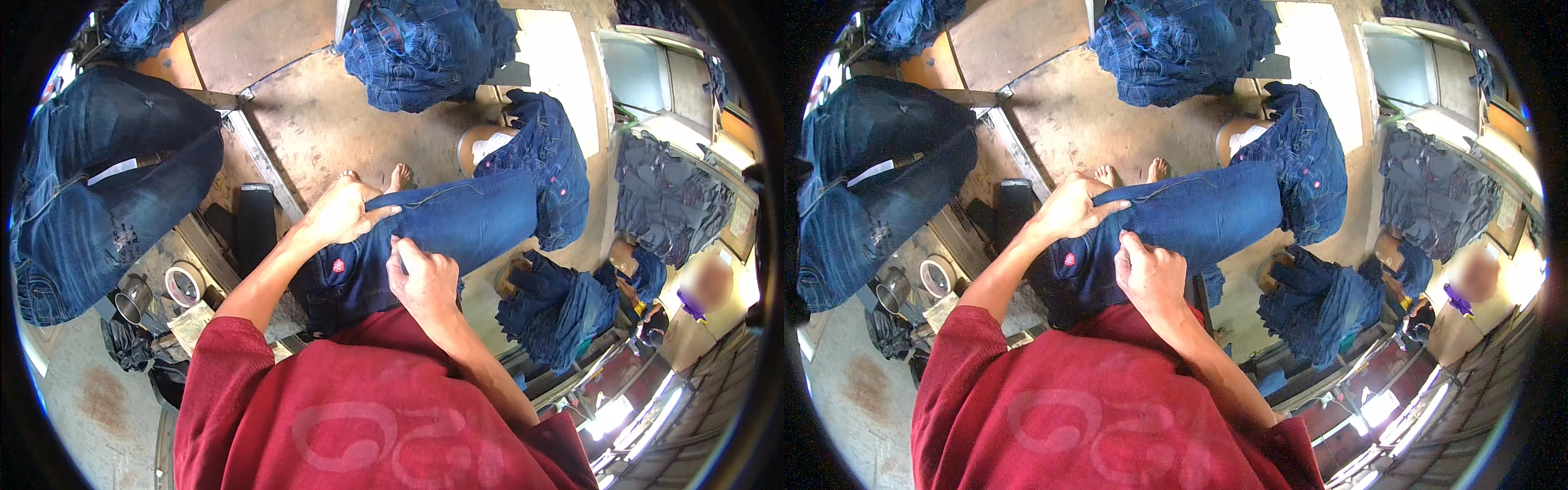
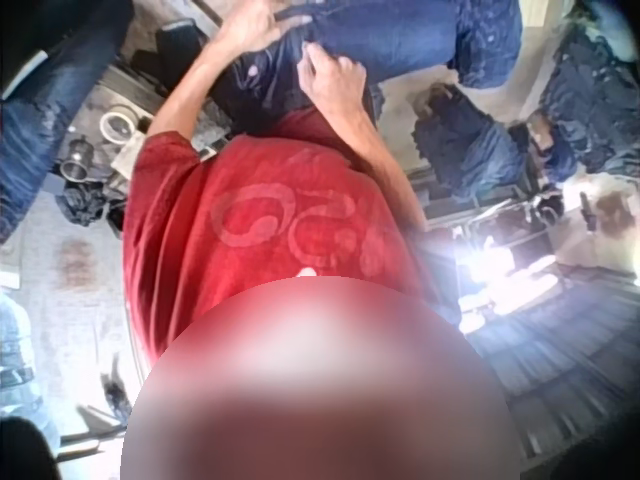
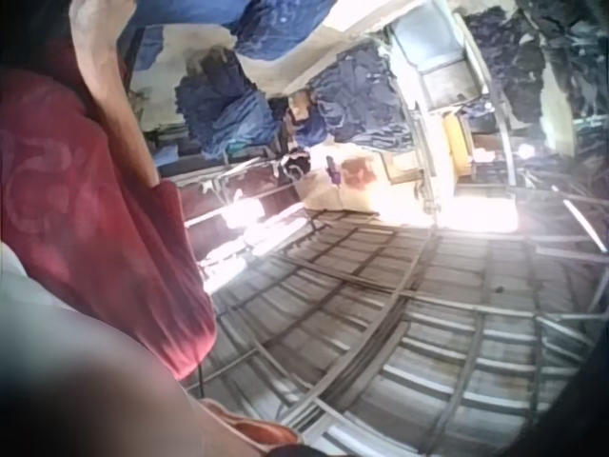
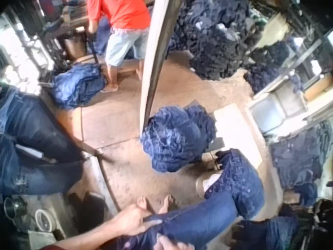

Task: The person repeatedly picks up pairs of jeans from a pile, lays them on a table, and uses a white marker to draw lines on the fabric. After marking, the jeans are placed back on the pile. The process is repeated for multiple pairs.

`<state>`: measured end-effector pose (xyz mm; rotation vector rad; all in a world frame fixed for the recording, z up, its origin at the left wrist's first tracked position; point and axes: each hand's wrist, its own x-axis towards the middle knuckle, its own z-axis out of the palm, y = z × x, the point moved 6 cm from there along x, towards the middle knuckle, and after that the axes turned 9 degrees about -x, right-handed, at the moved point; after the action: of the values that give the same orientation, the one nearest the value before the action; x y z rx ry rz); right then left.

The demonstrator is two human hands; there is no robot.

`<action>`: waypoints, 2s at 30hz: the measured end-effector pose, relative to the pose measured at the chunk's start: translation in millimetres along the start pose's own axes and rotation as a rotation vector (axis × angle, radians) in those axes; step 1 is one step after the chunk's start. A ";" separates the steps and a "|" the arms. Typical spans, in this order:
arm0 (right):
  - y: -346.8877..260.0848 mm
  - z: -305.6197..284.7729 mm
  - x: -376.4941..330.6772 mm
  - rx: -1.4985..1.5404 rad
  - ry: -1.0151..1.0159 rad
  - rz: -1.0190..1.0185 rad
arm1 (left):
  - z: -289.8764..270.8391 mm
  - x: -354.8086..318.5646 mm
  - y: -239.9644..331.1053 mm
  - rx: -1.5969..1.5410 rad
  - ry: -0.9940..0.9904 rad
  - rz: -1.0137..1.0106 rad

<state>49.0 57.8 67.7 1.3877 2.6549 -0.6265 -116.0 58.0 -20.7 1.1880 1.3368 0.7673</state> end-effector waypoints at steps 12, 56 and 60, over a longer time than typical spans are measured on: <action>5.3 -4.4 4.6 0.134 0.014 0.027 | 0.9 -0.2 2.6 -0.024 0.016 0.019; 8.7 -4.7 -10.5 0.114 0.054 -0.028 | 2.8 1.8 -3.9 -0.013 0.098 -0.051; 12.6 6.7 -13.4 -0.029 -0.174 0.027 | 3.2 2.0 -4.5 0.015 0.104 -0.046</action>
<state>66.2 51.2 61.0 1.2950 2.4958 -0.6709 -113.6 57.9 -26.1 1.1382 1.4527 0.7958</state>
